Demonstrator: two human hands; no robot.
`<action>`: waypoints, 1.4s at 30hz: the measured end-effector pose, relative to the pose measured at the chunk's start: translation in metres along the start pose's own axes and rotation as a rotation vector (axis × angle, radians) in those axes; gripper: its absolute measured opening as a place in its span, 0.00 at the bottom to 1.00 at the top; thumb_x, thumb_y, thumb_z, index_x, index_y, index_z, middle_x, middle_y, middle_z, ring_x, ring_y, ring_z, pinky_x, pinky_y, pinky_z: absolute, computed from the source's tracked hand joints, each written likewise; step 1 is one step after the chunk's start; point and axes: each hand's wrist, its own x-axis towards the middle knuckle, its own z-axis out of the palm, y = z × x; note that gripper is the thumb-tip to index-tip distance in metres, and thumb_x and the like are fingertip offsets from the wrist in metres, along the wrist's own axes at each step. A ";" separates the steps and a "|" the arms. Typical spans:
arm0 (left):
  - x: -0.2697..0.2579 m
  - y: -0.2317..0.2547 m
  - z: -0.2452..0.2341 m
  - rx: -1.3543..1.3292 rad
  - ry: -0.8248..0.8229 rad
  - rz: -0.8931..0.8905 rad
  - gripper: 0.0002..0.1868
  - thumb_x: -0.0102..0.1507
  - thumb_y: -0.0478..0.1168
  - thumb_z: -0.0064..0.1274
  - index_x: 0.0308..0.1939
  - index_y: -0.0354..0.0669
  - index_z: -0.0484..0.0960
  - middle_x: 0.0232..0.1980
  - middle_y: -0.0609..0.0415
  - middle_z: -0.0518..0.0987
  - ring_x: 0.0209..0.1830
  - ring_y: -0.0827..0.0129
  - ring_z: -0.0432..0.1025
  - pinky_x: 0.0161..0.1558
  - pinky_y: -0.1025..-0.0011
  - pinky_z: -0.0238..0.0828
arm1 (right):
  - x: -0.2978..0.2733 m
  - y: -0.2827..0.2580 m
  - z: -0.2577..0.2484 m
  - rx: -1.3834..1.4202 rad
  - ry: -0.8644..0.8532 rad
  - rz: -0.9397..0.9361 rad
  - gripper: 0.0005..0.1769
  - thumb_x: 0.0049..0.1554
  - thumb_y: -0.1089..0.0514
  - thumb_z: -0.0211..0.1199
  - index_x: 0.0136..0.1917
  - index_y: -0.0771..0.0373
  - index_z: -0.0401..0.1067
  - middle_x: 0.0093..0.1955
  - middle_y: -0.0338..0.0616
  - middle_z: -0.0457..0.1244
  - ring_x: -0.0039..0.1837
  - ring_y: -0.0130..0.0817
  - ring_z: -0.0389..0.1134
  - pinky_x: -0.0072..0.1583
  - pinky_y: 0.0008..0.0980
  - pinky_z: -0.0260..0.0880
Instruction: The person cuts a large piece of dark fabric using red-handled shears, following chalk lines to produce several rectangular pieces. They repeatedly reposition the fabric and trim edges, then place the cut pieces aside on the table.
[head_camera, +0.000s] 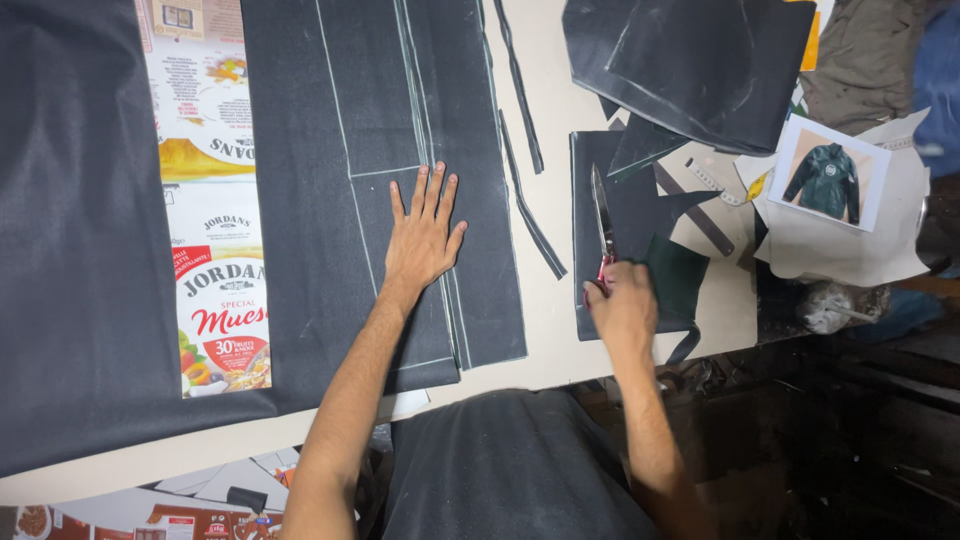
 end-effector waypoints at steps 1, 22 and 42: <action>0.000 0.001 0.001 -0.003 -0.004 0.001 0.37 0.72 0.57 0.33 0.81 0.45 0.51 0.85 0.48 0.44 0.85 0.55 0.35 0.78 0.37 0.26 | -0.005 -0.010 0.005 0.122 -0.087 0.034 0.14 0.51 0.56 0.73 0.48 0.65 0.77 0.49 0.50 0.68 0.48 0.43 0.73 0.50 0.38 0.74; 0.003 0.002 -0.019 -0.099 -0.087 0.063 0.38 0.72 0.57 0.33 0.81 0.45 0.48 0.85 0.49 0.43 0.84 0.47 0.34 0.75 0.32 0.22 | -0.029 -0.043 0.080 0.525 -0.452 0.049 0.21 0.50 0.58 0.73 0.53 0.69 0.73 0.44 0.49 0.69 0.43 0.35 0.71 0.45 0.32 0.71; -0.148 -0.056 -0.119 -1.013 -0.461 -0.573 0.38 0.53 0.40 0.70 0.65 0.37 0.72 0.41 0.49 0.82 0.41 0.70 0.76 0.46 0.71 0.75 | -0.134 -0.124 0.060 1.304 -1.171 0.272 0.22 0.61 0.58 0.64 0.66 0.68 0.69 0.55 0.50 0.70 0.55 0.34 0.73 0.55 0.35 0.77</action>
